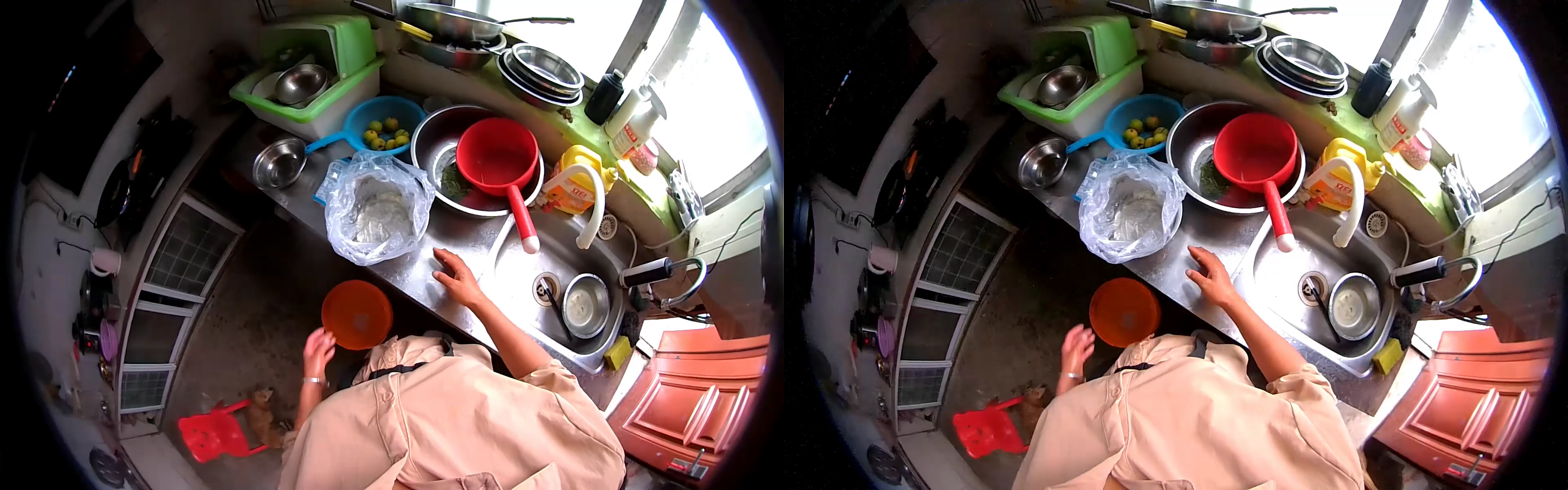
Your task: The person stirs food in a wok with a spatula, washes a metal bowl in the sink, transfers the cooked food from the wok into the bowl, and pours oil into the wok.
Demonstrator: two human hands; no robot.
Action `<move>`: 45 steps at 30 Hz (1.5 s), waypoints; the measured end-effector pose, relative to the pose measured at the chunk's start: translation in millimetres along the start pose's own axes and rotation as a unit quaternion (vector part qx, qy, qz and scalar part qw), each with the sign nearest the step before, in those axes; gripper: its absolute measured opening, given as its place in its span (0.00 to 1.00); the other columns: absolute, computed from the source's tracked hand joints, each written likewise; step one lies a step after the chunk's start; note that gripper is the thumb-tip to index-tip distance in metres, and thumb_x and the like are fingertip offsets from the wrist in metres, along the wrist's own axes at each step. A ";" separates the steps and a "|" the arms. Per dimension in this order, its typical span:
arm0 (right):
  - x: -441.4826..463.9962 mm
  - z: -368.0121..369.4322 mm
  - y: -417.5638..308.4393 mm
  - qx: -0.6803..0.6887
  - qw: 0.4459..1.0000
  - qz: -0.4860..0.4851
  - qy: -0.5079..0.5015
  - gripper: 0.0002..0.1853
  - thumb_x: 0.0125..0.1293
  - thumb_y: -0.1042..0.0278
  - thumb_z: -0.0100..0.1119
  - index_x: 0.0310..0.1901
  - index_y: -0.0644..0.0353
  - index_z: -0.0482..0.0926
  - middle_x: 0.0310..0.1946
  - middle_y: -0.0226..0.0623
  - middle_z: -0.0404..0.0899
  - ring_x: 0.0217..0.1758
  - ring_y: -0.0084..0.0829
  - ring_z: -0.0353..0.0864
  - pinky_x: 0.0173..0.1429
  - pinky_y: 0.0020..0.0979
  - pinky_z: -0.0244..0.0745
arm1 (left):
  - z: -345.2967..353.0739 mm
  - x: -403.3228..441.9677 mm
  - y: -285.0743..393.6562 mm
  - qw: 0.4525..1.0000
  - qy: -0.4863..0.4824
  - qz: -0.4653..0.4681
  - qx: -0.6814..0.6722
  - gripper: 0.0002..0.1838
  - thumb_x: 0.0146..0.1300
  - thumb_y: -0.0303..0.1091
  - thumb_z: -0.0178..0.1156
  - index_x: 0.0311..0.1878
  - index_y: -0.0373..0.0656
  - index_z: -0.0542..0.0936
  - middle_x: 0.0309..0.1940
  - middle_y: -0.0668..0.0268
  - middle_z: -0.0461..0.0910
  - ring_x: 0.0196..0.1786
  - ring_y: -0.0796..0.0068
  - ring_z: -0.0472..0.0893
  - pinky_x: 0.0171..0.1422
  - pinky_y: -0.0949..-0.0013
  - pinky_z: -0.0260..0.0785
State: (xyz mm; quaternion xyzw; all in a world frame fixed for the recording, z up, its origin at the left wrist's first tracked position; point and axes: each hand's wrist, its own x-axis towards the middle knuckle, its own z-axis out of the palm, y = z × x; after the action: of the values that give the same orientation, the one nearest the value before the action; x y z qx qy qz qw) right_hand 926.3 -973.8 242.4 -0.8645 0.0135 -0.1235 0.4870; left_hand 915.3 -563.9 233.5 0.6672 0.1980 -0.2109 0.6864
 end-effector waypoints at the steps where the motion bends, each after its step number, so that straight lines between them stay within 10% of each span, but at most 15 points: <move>1: 1.9 -4.4 -7.9 0.132 0.988 0.074 -0.001 0.28 0.59 0.67 0.62 0.63 0.57 0.69 0.60 0.44 0.71 0.63 0.39 0.69 0.67 0.36 0.62 | 23.8 6.3 28.9 0.999 -0.035 0.022 0.006 0.23 0.66 0.43 0.58 0.62 0.48 0.69 0.54 0.65 0.77 0.52 0.74 0.78 0.52 0.69 0.72; 6: 26.0 -33.6 -30.2 0.303 0.929 0.213 -0.001 0.24 0.64 0.67 0.60 0.61 0.61 0.70 0.55 0.38 0.74 0.50 0.26 0.77 0.52 0.26 0.73 | 126.4 31.0 139.5 0.993 -0.041 0.113 0.015 0.23 0.67 0.49 0.56 0.59 0.47 0.69 0.47 0.66 0.76 0.47 0.77 0.77 0.46 0.71 0.74; 9: 51.6 -35.1 -58.5 0.257 0.953 0.157 0.036 0.24 0.63 0.64 0.61 0.60 0.61 0.70 0.44 0.35 0.77 0.39 0.22 0.78 0.41 0.25 0.74 | 156.0 64.9 170.0 0.977 -0.034 0.178 0.116 0.14 0.65 0.41 0.60 0.45 0.42 0.71 0.36 0.71 0.76 0.31 0.86 0.73 0.28 0.80 0.69; 14: 91.2 -30.7 -104.2 0.042 0.987 0.133 0.075 0.20 0.61 0.64 0.63 0.53 0.61 0.75 0.33 0.38 0.75 0.29 0.27 0.77 0.36 0.28 0.72 | 169.8 90.7 192.4 0.930 -0.055 0.336 0.141 0.08 0.64 0.33 0.59 0.38 0.40 0.72 0.30 0.75 0.72 0.31 0.88 0.68 0.31 0.78 0.61; 17: 120.5 -9.7 -89.1 0.042 0.991 0.011 0.127 0.07 0.58 0.68 0.62 0.34 0.62 0.79 0.31 0.41 0.73 0.26 0.35 0.75 0.35 0.33 0.72 | 185.2 83.8 212.6 0.937 -0.166 0.305 0.038 0.17 0.60 0.30 0.63 0.48 0.42 0.68 0.41 0.70 0.73 0.43 0.83 0.73 0.43 0.75 0.69; 20: 145.1 -9.0 -133.7 0.165 0.985 0.003 0.042 0.09 0.60 0.69 0.60 0.38 0.65 0.78 0.33 0.44 0.77 0.33 0.39 0.79 0.40 0.33 0.74 | 205.9 68.9 234.4 0.869 -0.216 0.414 0.166 0.41 0.51 0.24 0.70 0.67 0.45 0.58 0.61 0.58 0.66 0.60 0.73 0.71 0.57 0.70 0.70; 22: 157.1 -5.8 -153.0 0.205 0.975 -0.055 -0.069 0.10 0.61 0.69 0.60 0.41 0.65 0.78 0.35 0.46 0.79 0.38 0.38 0.80 0.44 0.33 0.74 | 213.5 73.5 252.8 0.769 -0.147 0.554 0.285 0.38 0.54 0.23 0.66 0.67 0.43 0.60 0.60 0.60 0.69 0.58 0.74 0.72 0.56 0.69 0.71; 24: 157.4 -15.6 -177.9 0.118 0.964 -0.238 0.016 0.08 0.64 0.72 0.58 0.41 0.68 0.77 0.39 0.37 0.80 0.41 0.26 0.78 0.49 0.27 0.73 | 208.9 98.3 246.0 0.878 -0.242 0.408 0.068 0.15 0.59 0.21 0.58 0.51 0.37 0.77 0.42 0.65 0.81 0.43 0.77 0.79 0.50 0.72 0.72; 28: 118.1 -29.7 -133.4 0.298 0.915 0.087 0.256 0.18 0.63 0.62 0.63 0.50 0.65 0.76 0.35 0.35 0.78 0.32 0.21 0.76 0.37 0.23 0.75 | 188.9 89.4 279.4 0.880 -0.186 0.435 0.036 0.13 0.60 0.19 0.56 0.49 0.38 0.78 0.39 0.66 0.81 0.41 0.80 0.79 0.44 0.74 0.73; 32: 79.5 3.3 -78.5 0.294 0.874 0.372 0.107 0.45 0.54 0.45 0.69 0.64 0.65 0.58 0.36 0.46 0.76 0.27 0.30 0.79 0.28 0.32 0.81 | 183.7 48.7 326.8 0.887 -0.198 0.415 -0.038 0.15 0.60 0.19 0.55 0.50 0.38 0.78 0.43 0.67 0.80 0.46 0.78 0.79 0.53 0.74 0.70; 40: 94.0 42.2 -63.1 0.424 0.811 0.402 -0.012 0.32 0.55 0.79 0.46 0.65 0.54 0.57 0.43 0.40 0.77 0.40 0.35 0.82 0.32 0.36 0.85 | 182.9 -3.1 385.4 0.854 -0.256 0.439 -0.112 0.14 0.62 0.22 0.58 0.52 0.37 0.77 0.48 0.64 0.79 0.51 0.75 0.78 0.59 0.71 0.68; 45: 32.2 24.9 -95.0 0.454 0.776 0.435 0.039 0.25 0.57 0.80 0.46 0.59 0.63 0.64 0.45 0.44 0.76 0.42 0.36 0.82 0.33 0.32 0.85 | 182.7 -30.9 389.0 0.850 -0.309 0.410 -0.119 0.16 0.62 0.22 0.59 0.54 0.37 0.76 0.49 0.64 0.78 0.52 0.74 0.77 0.60 0.71 0.67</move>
State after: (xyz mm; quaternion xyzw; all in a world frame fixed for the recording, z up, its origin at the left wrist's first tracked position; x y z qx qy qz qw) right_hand 953.9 -907.6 316.8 -0.4395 0.3496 0.0766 0.8239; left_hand 1103.2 -737.7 580.2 0.5013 -0.2930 -0.0803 0.8102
